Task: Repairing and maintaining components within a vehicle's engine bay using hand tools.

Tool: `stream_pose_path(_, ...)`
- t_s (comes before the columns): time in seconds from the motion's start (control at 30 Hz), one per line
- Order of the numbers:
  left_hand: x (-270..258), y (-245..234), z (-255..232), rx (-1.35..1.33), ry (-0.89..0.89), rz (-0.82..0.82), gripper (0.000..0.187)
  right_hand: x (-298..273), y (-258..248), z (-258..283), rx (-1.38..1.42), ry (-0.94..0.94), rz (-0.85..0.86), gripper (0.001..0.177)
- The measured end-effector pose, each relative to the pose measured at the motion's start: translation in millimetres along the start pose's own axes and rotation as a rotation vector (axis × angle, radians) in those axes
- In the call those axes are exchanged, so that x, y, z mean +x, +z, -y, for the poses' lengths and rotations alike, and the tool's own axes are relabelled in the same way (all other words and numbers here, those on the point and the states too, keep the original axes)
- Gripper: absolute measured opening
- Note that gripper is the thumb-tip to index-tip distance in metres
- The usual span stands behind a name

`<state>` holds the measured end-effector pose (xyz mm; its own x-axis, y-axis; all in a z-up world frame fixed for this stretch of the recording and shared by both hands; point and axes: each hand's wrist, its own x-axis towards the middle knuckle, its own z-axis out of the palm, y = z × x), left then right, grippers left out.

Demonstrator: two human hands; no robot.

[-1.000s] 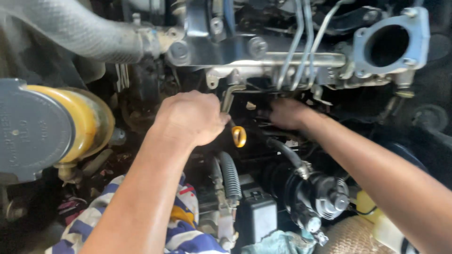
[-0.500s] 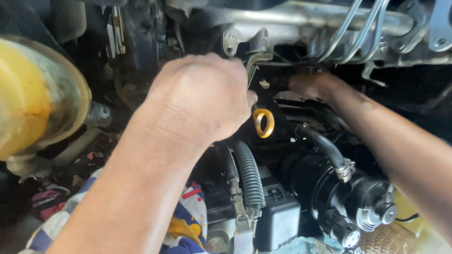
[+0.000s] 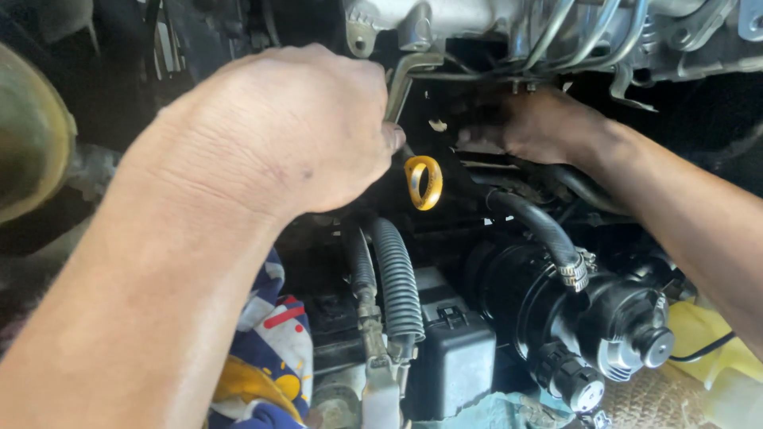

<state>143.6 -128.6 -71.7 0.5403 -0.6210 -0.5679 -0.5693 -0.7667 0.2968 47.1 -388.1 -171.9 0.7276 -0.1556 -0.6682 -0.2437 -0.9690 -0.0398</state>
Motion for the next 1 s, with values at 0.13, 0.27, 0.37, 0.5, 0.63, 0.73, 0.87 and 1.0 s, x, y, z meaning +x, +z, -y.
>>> stream_pose_path(0.13,-2.6,-5.9,-6.9,0.008,0.004,-0.019,0.039,-11.1,-9.1,0.4,0.355,-0.038,-0.076,0.046)
stream_pose_path(0.27,-3.3,-8.2,-9.4,0.025,-0.061,0.044,0.042,-12.7,-12.1,5.8,0.541,0.059,-0.132,0.048)
stream_pose_path(0.37,1.8,-4.9,-7.0,0.058,-0.053,0.046,0.044,-9.0,-5.6,-0.2,0.633,0.041,-0.133,0.043)
stream_pose_path(0.5,3.4,-3.0,-8.7,0.105,-0.059,0.010,0.047,-1.7,-1.3,-10.1,0.674,0.109,-0.109,0.044)
stream_pose_path(0.63,6.4,4.3,-6.4,0.148,-0.050,-0.024,0.048,-0.2,0.1,-19.4,0.197,0.132,-0.147,0.049)
stream_pose_path(0.73,14.0,13.0,-3.4,0.204,-0.055,-0.037,0.048,1.1,-2.4,-21.7,0.400,0.173,-0.118,0.050)
stream_pose_path(0.87,35.3,37.2,25.5,0.258,0.132,-0.200,0.056,20.1,13.9,-49.2,0.266,0.020,-0.033,0.044)
stream_pose_path(1.0,36.9,34.9,19.3,0.167,0.143,-0.232,0.057,8.3,3.0,-35.1,0.489,0.081,0.013,0.041)
